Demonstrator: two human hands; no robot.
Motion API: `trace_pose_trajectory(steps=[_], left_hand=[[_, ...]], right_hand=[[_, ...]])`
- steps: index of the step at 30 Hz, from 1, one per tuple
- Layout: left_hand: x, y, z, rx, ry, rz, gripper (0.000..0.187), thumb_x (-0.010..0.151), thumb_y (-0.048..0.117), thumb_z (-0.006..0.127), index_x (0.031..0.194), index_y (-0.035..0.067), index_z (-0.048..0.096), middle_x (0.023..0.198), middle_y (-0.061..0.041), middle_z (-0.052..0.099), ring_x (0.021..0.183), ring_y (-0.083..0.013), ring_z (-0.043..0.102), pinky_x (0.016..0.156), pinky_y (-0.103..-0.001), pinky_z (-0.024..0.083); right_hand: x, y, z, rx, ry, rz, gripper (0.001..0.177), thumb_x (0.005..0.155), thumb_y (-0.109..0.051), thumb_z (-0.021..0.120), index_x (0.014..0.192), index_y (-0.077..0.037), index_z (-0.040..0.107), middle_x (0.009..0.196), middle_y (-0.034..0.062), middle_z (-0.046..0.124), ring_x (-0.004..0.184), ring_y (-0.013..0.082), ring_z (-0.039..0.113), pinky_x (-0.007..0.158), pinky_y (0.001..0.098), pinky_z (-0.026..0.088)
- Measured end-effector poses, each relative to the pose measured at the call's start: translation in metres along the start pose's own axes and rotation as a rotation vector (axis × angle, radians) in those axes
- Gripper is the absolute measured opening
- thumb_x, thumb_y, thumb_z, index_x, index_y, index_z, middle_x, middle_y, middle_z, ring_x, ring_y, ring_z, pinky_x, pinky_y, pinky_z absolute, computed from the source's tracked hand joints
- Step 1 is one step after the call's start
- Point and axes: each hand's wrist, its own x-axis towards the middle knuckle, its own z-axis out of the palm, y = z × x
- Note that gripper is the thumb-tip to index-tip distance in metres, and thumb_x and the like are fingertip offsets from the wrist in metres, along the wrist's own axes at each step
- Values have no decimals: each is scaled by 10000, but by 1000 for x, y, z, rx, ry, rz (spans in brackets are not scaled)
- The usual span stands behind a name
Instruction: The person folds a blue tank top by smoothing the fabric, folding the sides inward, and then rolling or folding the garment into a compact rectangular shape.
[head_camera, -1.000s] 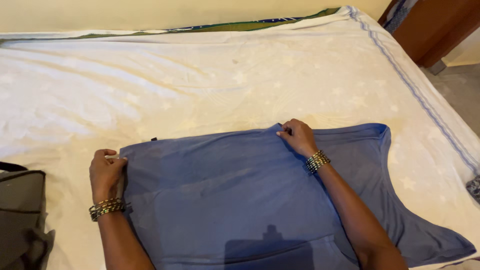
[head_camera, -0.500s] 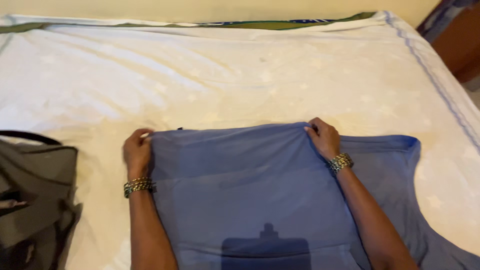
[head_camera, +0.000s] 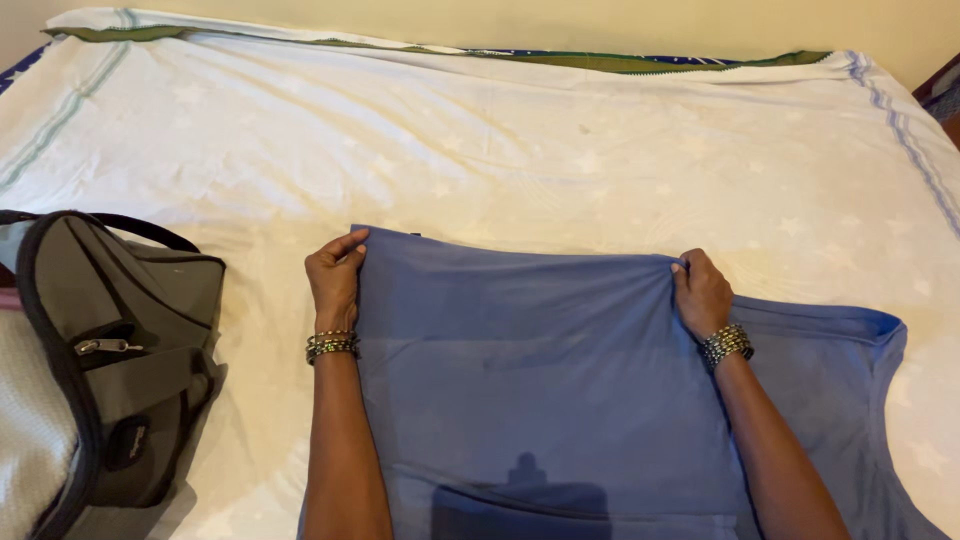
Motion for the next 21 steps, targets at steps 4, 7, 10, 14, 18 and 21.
trace_pose_trajectory(steps=[4,7,10,14,18,21], left_hand=[[-2,8,-2,-74,3,-34,231,880,-83,676,1076,-3,769,986,-104,769,808,-125,692,750,-250,586],[-3,4,-2,1,43,1,228,870,-95,680,1060,-15,779,981,-104,771,808,-117,687,752,-242,576],[-3,2,0,130,69,13,222,865,-92,693,1048,-11,790,967,-98,777,799,-109,675,741,-237,565],[-4,1,-2,179,49,4,227,867,-87,693,1048,7,791,950,-81,776,790,-98,670,738,-226,560],[0,-6,-6,71,7,3,245,872,-96,689,1079,-5,784,881,-31,724,753,-90,613,704,-226,527],[5,-16,-7,-6,-23,19,348,853,-117,686,1172,8,748,853,11,666,747,-77,561,698,-216,500]], right_hand=[[3,4,-7,415,-26,-50,131,1002,-83,628,1128,-56,647,1022,112,699,870,219,656,773,358,512],[2,18,1,687,-99,-32,94,1015,-33,603,1104,-36,634,1032,24,648,903,105,577,806,271,463],[7,38,16,966,-218,113,36,1037,-57,606,1038,-35,577,904,-48,541,836,44,465,771,217,401],[7,47,19,1046,-293,141,36,1022,-54,606,1012,-39,575,886,-70,508,822,28,430,765,201,382],[8,40,12,1048,-297,123,40,1025,-62,608,1019,-47,571,903,-72,519,841,22,445,791,193,400],[12,40,13,1076,-333,142,15,1000,-68,592,1007,-55,590,930,-57,631,882,14,539,839,186,450]])
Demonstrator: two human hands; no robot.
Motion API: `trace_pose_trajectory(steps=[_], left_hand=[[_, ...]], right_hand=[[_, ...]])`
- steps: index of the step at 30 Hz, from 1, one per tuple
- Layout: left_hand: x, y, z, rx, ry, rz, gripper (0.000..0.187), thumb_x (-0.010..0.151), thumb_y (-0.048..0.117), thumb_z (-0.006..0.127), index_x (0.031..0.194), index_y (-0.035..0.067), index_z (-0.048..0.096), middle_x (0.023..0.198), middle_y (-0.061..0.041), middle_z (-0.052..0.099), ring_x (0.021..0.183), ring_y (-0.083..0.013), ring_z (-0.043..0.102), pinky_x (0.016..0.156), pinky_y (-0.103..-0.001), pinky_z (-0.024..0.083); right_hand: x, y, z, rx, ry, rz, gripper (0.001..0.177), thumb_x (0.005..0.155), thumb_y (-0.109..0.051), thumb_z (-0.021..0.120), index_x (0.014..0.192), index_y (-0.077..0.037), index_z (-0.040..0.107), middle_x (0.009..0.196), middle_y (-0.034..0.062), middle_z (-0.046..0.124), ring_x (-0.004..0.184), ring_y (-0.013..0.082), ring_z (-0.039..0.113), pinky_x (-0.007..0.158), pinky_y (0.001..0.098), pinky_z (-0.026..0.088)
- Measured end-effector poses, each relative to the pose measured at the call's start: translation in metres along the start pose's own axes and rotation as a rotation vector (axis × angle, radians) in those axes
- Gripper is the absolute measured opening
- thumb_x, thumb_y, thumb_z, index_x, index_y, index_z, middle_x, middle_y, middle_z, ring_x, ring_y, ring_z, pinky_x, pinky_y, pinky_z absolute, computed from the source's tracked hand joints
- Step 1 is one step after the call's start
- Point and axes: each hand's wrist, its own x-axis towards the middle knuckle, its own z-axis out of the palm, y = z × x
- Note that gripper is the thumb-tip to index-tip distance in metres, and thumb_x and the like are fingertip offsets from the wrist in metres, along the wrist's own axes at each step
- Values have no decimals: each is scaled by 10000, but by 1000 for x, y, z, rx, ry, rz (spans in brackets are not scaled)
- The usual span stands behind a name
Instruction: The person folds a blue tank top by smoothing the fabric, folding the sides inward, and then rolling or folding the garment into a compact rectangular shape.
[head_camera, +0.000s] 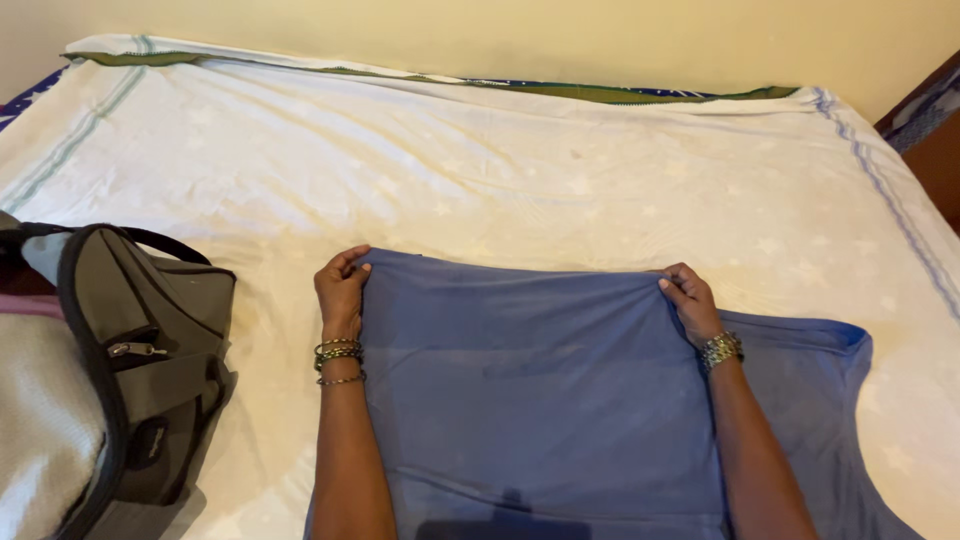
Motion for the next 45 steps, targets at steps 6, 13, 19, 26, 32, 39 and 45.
trace_pose_trajectory(steps=[6,13,19,26,32,39,45], left_hand=[[3,-6,7,359,85,-32,496,789,-45,760,1258,110,718,937,-18,706,814,-117,616,735,-272,506],[8,12,12,539,153,10,428,773,-122,548,1098,58,762,1021,-112,757,889,-201,705,782,-321,539],[-64,21,-37,198,98,41,295,769,-181,504,850,-17,735,791,-79,716,741,-153,637,691,-283,503],[-166,-1,-96,98,133,40,266,782,-199,476,755,15,632,913,-77,754,893,-130,678,873,-243,516],[-149,-2,-107,-13,93,-70,236,845,-161,543,784,39,653,984,-83,758,847,-147,641,754,-292,479],[-184,53,-102,1156,123,95,171,772,29,737,722,173,814,863,-57,773,1001,-378,603,807,-456,557],[-185,65,-95,1140,197,-58,152,875,97,734,837,202,836,902,-108,742,1034,-386,577,791,-514,561]], right_hand=[[12,3,1,-8,51,166,25,976,-52,674,983,-45,651,862,-25,624,803,72,530,753,235,443],[11,-48,43,-592,189,297,157,919,-149,773,1031,-66,702,909,20,675,827,128,598,741,288,470],[-89,-69,47,-282,286,-38,212,842,-65,802,1013,-43,679,948,42,697,876,125,640,767,299,539],[-215,-101,47,-946,273,-174,219,705,-109,860,881,-174,747,946,-12,751,905,217,685,865,407,465],[-225,-111,51,-1018,259,-227,201,726,-145,843,892,-204,745,961,-61,751,1017,183,650,941,458,353],[-215,-150,49,-716,248,-319,171,719,-83,836,843,-150,739,888,-18,763,870,184,709,843,381,498],[-224,-166,37,-694,158,-343,182,664,-16,852,793,-73,737,832,45,754,780,211,702,710,333,552]])
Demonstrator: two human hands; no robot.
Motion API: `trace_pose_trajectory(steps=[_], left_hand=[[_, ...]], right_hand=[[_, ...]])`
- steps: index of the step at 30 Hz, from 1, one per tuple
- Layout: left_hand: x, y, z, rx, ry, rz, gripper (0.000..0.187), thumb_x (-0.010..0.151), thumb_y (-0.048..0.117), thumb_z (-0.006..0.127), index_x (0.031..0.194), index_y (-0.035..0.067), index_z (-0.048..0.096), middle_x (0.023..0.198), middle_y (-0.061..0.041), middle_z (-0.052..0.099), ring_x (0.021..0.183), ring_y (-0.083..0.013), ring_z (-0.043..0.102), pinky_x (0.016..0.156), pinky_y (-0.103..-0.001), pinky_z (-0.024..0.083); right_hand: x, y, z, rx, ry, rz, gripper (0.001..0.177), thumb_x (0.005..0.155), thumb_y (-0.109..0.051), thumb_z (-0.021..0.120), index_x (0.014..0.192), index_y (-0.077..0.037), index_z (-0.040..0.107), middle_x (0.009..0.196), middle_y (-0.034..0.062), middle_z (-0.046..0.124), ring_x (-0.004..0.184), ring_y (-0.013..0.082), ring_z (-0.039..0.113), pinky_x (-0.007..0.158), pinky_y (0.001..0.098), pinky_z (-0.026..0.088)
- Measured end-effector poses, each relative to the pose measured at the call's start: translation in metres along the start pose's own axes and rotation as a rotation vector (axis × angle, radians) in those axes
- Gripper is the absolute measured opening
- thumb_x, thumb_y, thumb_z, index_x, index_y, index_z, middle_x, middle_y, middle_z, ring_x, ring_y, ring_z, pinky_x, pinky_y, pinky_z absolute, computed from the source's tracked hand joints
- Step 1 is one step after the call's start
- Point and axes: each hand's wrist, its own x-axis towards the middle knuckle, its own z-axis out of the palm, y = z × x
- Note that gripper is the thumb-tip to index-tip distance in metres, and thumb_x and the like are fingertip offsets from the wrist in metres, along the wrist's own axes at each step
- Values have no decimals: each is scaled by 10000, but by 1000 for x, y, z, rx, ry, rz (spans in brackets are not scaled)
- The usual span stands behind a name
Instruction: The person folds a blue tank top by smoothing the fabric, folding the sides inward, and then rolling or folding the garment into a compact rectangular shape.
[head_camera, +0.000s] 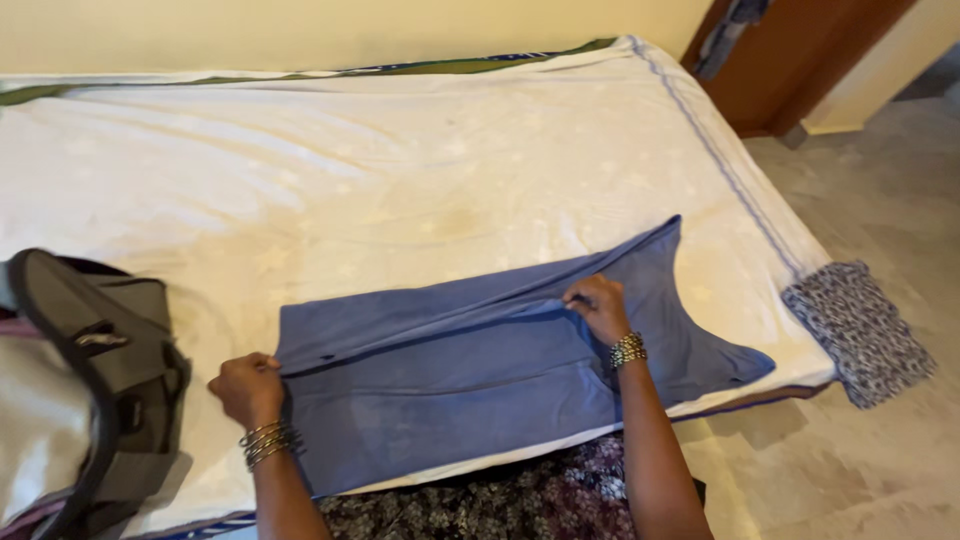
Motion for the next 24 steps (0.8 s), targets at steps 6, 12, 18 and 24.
trace_pose_trajectory(steps=[6,12,18,24], left_hand=[[-5,-1,-2,54,-48,17,153,855,69,733,832,188,827,930,-85,765,1082,-383,561,798,-507,563],[-50,68,-1,106,359,411,203,735,-26,665,879,105,724,1037,-118,711,1134,-347,577,937,-499,441],[-151,171,18,-429,-106,1137,283,727,-4,662,992,70,728,1297,-171,650,1285,-403,537,1100,-566,393],[-209,222,51,-277,-560,1361,291,848,191,732,1131,123,739,1619,-170,331,1497,-394,269,1090,-602,301]], right_hand=[[-11,16,-3,-1,-134,126,146,745,6,790,853,-85,752,842,41,758,764,184,714,702,319,566],[-26,89,4,-131,266,395,271,855,-60,755,1120,-101,715,1037,87,743,847,241,700,751,354,553],[-15,170,-3,-415,441,337,548,867,-148,777,1391,-133,619,1253,167,673,1150,364,594,997,465,448],[13,187,8,-511,330,699,572,874,-343,732,1431,-324,605,1368,141,566,1255,392,457,1043,577,354]])
